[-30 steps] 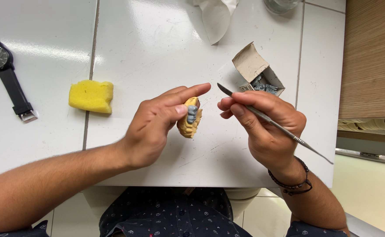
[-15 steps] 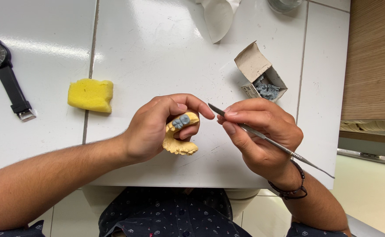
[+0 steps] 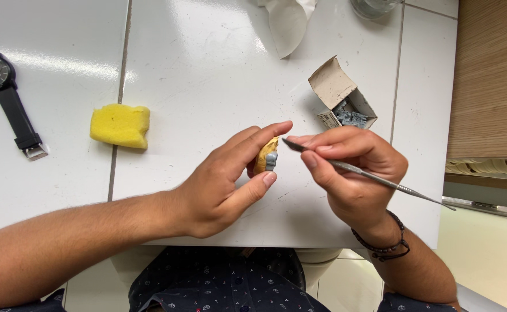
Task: The person holds a yellow dental stone model with artificial teeth in one hand and uses a metal wax carver to sculpt and smooth gray wax applied around the teeth. They rotate the model to reach different surfaces and continue refining the waxed area throughout the clip.
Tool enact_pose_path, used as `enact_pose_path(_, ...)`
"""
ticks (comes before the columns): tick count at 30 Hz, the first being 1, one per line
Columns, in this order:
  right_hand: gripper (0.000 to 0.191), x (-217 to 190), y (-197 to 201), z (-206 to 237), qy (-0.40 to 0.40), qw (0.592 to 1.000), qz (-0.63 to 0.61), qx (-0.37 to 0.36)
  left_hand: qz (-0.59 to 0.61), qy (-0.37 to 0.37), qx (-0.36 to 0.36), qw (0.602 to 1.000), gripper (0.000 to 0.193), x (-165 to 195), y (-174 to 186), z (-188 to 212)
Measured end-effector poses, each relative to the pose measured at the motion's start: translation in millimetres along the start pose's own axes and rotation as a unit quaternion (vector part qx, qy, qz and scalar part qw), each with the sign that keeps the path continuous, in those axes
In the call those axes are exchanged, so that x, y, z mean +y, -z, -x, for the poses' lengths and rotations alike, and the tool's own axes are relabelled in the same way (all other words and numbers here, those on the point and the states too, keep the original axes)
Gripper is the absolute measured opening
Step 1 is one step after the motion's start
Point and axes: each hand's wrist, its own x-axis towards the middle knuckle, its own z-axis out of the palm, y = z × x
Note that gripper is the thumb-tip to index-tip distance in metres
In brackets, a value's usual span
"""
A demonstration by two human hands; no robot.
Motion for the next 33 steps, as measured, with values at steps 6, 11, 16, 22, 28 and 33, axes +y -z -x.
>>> enact_pose_path(6, 0.015, -2, -6, 6, -0.018, 0.998, -0.048, -0.032, -0.032, -0.045, 0.002, 0.998, 0.064, -3, -4, 2)
enact_pose_path(11, 0.016, -4, -6, 7, -0.025, 0.999, -0.009, -0.029, -0.057, -0.034, -0.02, 0.998, 0.066, -5, -4, 3)
enact_pose_path(16, 0.016, -3, -7, 7, -0.03, 0.999, -0.015, -0.029, -0.058, -0.032, -0.021, 0.998, 0.066, -6, -4, 4)
enact_pose_path(22, 0.015, -3, -7, 8, -0.052, 0.998, -0.027, -0.024, -0.034, -0.002, -0.028, 0.999, 0.067, -6, -5, 3)
enact_pose_path(28, 0.015, -3, -9, 10, -0.048, 0.999, -0.017, -0.007, -0.047, -0.018, -0.026, 0.998, 0.066, -6, -5, 4)
enact_pose_path(33, 0.015, -2, -9, 11, -0.045, 0.999, -0.028, -0.004, -0.042, -0.033, -0.019, 0.998, 0.066, -6, -5, 4)
